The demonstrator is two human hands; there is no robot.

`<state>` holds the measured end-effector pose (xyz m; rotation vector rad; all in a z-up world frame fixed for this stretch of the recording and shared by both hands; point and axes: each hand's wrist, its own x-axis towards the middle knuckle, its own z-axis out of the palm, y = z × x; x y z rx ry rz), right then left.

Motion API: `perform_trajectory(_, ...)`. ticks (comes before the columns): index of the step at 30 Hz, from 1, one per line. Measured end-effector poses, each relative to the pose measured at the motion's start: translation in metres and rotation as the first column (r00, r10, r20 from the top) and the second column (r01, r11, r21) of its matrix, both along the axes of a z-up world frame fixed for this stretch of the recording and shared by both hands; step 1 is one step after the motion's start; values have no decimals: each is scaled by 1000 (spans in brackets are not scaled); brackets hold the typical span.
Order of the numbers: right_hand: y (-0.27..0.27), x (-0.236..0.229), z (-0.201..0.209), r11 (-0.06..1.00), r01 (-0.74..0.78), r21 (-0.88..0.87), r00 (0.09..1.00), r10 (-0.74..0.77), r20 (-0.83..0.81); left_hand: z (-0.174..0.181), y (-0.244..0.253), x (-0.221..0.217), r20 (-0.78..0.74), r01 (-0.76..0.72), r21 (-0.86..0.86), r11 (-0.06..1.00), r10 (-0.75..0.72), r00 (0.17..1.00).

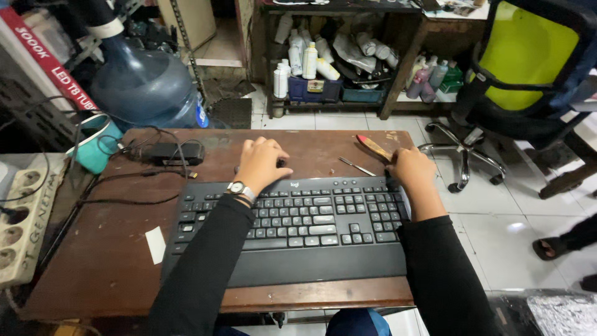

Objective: The person removes individual keycaps from a keyboard, cleans them with a brush, and places them back onto the keyboard. The person repeats this process for several keys.

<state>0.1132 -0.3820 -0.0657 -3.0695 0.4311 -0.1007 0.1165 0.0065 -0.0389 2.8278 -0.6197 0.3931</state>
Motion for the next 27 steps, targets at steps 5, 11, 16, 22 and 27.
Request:
perform_trajectory(5,2,-6,7,1000,13,11,998,-14,69,-11,16,14,-13,-25,16,1000,26,1000)
perform_trajectory(11,16,-12,23,1000,-1,17,975,-3,224,-16,15,15,-42,-29,-9,1000,28,999)
perform_trajectory(16,37,-34,46,998,-63,32,932,47,360,-28,9,22,7,-12,-9,1000,12,1000)
perform_trajectory(22,50,-17,39,818,-522,243,545,101,833,8,-11,-14,278,272,-458,846,-155,948)
perform_trajectory(27,93,-30,37,-24,-687,726,719,-166,675,28,-20,-55,203,272,-750,602,-182,962)
